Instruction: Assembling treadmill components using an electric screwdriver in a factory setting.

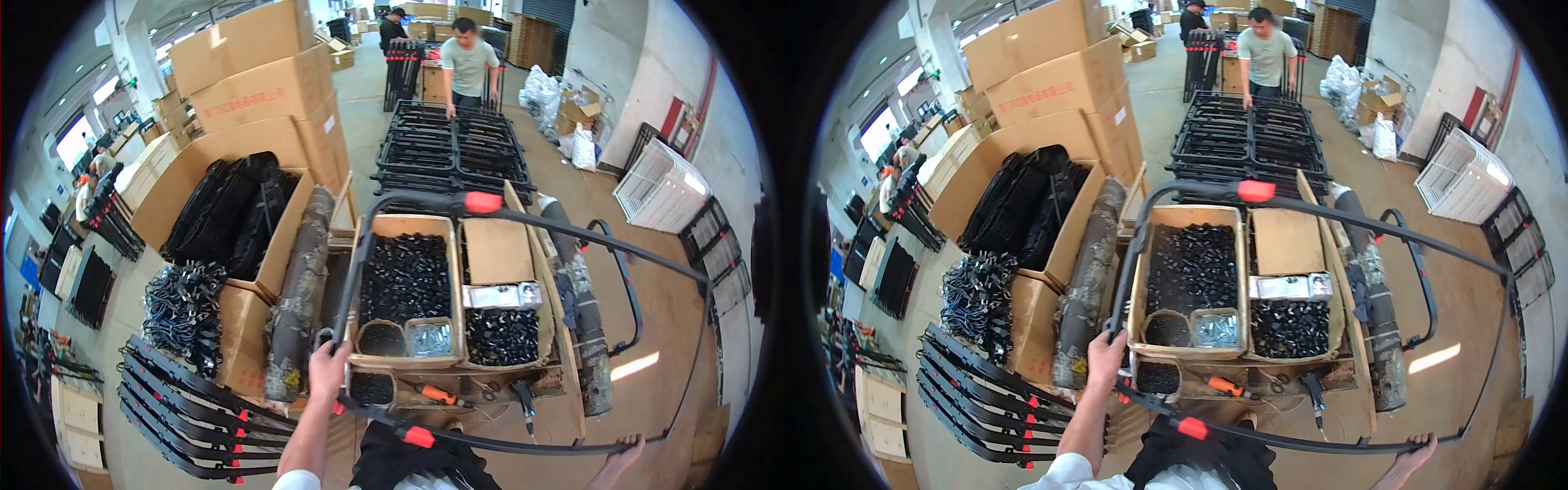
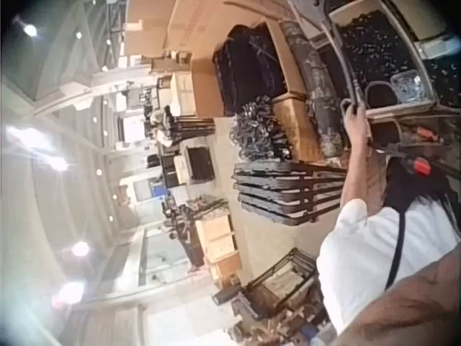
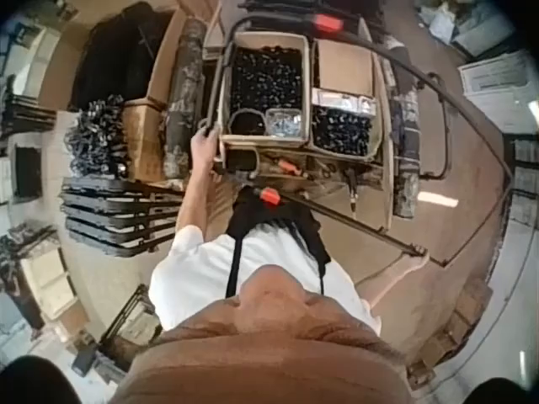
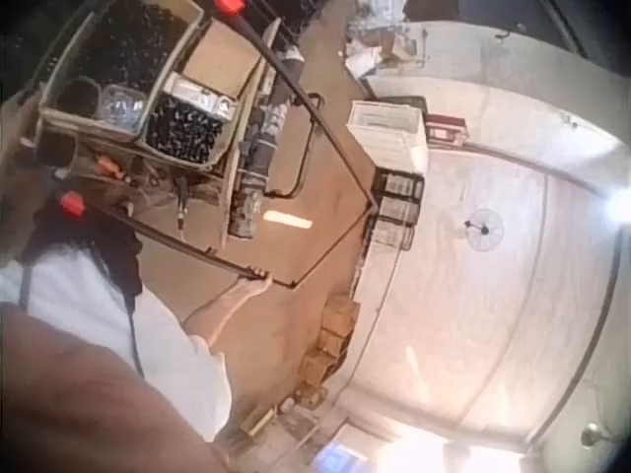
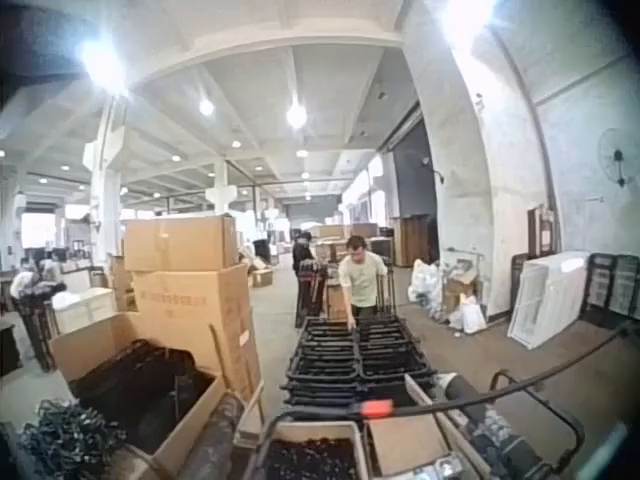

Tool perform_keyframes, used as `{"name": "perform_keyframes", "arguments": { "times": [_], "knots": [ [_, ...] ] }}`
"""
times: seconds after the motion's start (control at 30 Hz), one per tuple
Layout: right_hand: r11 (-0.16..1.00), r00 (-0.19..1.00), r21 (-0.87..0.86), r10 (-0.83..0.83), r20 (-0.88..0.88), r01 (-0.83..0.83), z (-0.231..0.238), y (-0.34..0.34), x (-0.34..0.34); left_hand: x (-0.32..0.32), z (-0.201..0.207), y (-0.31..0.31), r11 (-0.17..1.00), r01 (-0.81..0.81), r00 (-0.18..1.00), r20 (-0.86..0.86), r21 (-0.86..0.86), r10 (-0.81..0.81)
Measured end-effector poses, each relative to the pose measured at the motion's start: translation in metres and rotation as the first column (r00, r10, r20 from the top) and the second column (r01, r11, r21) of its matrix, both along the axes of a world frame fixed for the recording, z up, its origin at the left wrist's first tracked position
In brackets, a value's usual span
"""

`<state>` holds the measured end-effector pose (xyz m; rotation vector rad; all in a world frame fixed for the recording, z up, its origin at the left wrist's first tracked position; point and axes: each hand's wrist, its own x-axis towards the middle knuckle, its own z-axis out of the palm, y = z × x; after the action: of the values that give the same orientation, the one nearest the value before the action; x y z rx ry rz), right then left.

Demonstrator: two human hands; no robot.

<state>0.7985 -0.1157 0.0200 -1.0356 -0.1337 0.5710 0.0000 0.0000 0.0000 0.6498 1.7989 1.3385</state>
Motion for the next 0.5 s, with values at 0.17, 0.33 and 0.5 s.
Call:
{"name": "perform_keyframes", "arguments": {
  "times": [0.17,0.33,0.5],
  "knots": [
    [0.983,0.987,-0.113,0.154,0.052,-0.147,0.049,0.091,-0.182,-0.155,-0.03,-0.047,0.979,-0.1,0.994,-0.059,-0.176,0.091],
    [0.903,0.929,-0.222,0.368,-0.044,-0.368,0.021,0.121,-0.192,-0.181,-0.051,-0.06,0.981,-0.12,0.99,-0.098,-0.153,0.106],
    [0.853,0.953,-0.424,0.268,-0.142,-0.304,-0.012,0.126,-0.204,-0.189,-0.065,-0.057,0.975,-0.15,0.811,-0.584,-0.161,0.028]
  ]
}}
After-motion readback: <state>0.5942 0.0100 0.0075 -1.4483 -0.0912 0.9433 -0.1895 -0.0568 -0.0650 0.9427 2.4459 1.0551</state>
